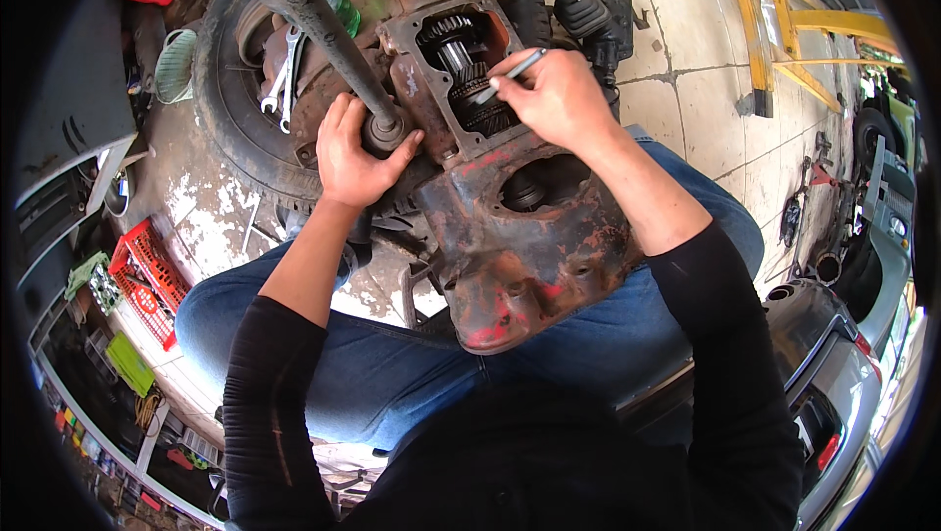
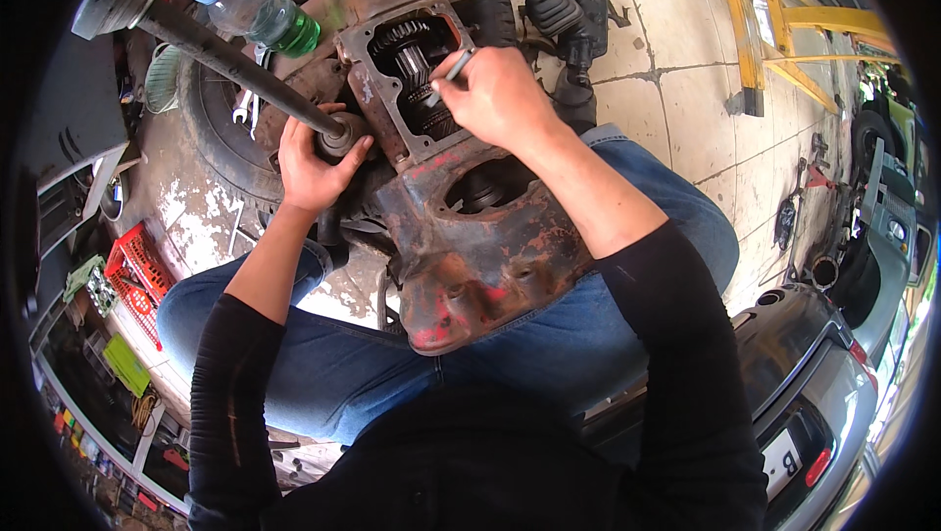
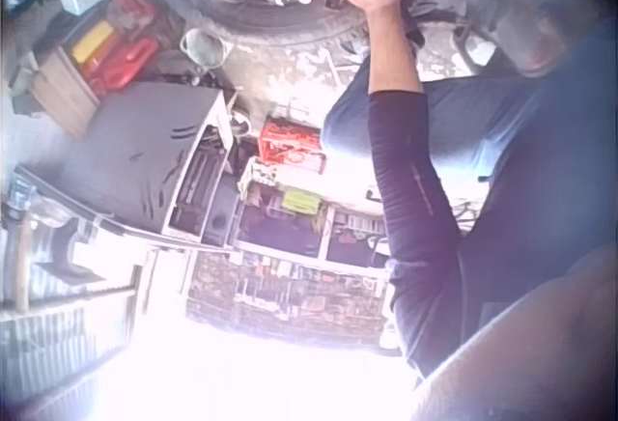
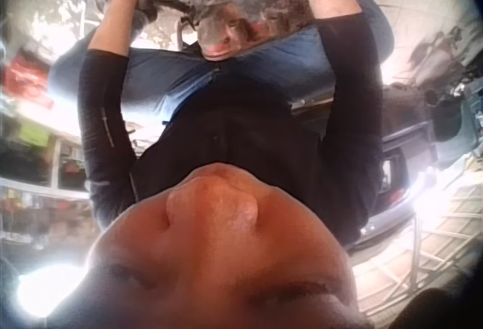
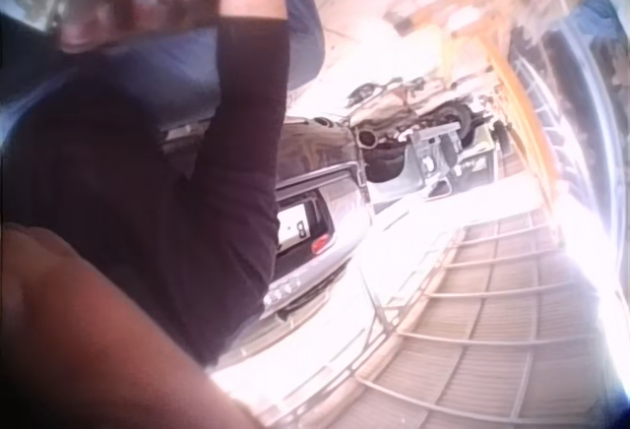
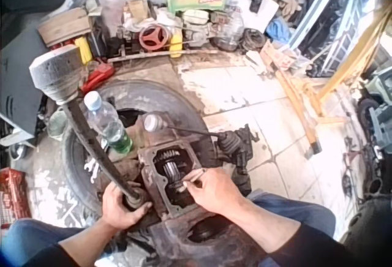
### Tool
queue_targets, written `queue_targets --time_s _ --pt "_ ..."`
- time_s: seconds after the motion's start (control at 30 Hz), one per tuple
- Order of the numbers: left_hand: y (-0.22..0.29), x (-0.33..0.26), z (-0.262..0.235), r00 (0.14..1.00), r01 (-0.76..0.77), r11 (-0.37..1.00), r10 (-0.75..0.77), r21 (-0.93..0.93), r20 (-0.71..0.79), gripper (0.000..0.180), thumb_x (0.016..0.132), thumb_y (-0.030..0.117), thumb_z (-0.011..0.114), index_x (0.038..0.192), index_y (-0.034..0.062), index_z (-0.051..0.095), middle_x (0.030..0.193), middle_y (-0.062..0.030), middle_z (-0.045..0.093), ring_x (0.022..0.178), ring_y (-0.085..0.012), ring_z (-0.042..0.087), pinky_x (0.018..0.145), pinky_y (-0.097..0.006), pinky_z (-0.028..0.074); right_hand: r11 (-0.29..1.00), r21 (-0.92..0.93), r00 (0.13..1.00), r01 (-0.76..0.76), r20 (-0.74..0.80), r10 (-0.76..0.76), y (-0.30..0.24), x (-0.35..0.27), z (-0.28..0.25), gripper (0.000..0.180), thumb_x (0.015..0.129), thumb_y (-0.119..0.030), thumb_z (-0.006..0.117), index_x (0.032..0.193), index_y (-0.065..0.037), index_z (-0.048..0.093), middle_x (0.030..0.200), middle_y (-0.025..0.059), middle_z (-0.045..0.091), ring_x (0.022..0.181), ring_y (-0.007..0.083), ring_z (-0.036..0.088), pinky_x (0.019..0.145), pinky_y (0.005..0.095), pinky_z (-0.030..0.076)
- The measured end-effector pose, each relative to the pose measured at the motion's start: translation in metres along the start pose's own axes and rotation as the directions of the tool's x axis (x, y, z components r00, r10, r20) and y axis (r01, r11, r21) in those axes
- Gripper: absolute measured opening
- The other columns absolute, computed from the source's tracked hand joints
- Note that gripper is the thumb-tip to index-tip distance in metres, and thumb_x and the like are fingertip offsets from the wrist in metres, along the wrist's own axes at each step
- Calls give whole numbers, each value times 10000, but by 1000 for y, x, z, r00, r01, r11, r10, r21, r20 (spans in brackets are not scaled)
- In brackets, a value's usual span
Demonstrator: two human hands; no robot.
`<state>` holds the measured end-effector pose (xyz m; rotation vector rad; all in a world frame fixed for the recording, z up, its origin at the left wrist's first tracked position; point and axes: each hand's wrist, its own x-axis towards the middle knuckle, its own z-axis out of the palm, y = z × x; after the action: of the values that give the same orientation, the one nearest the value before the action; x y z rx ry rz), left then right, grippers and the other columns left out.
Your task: The person sits on the floor and works on a disassembled transmission casing resting on their lap. They use a small metal tool to manipulate internal gears and shafts, then pour liquid from a plastic bottle into the casing, and continue adjusting the internal components.
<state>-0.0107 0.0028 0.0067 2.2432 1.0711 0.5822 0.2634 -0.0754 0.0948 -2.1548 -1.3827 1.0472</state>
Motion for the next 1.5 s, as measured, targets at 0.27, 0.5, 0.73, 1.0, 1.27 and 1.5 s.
queue_targets --time_s 0.27,0.5,0.73,1.0,1.27,1.5 --pt "3 4 2 1000 -6 1000 6 6 14 504 743 258 959 1153 56 746 1083 -141 725 1047 -371 707 947 -464 558 989 -44 989 144 -35 -146 18 -5 16 172 965 -154 774 1083 -41 828 770 166 772 682 217 750 656 331 548" --pt "3 7 5 997 -71 997 70 -25 -41 499 730 320 955 1059 51 693 999 -144 639 967 -400 654 862 -493 525 992 88 995 95 23 -98 20 -6 15 162 985 -163 751 1061 -41 826 809 159 789 774 209 789 709 354 576" --pt "3 3 2 1000 -4 1000 4 -3 8 502 750 278 956 1152 59 749 1074 -142 729 1047 -376 706 953 -464 554 996 73 996 -51 -69 56 15 -6 -3 155 1010 -110 710 1060 -16 823 842 135 819 773 192 804 723 304 588" --pt "1 3 2 1000 -13 1000 13 7 8 503 747 281 958 1148 61 748 1072 -139 726 1044 -370 707 951 -458 555 986 -146 977 80 -185 -107 20 -9 -4 156 963 -126 751 1056 -32 833 668 198 708 515 232 661 568 374 515" --pt "3 5 3 1000 -22 1000 22 -3 -1 502 748 280 957 1147 57 750 1067 -142 726 1039 -377 708 951 -461 555 936 349 994 50 -109 -13 19 -11 18 142 998 -85 724 1097 -13 798 760 140 763 704 168 767 661 328 568" --pt "3 4 1 1000 -18 1000 18 -6 10 504 746 279 958 1147 57 750 1066 -142 729 1035 -378 710 950 -460 555 989 -44 962 141 -232 -147 21 -15 9 129 973 -77 730 1062 -47 819 600 137 655 510 144 609 535 359 461"
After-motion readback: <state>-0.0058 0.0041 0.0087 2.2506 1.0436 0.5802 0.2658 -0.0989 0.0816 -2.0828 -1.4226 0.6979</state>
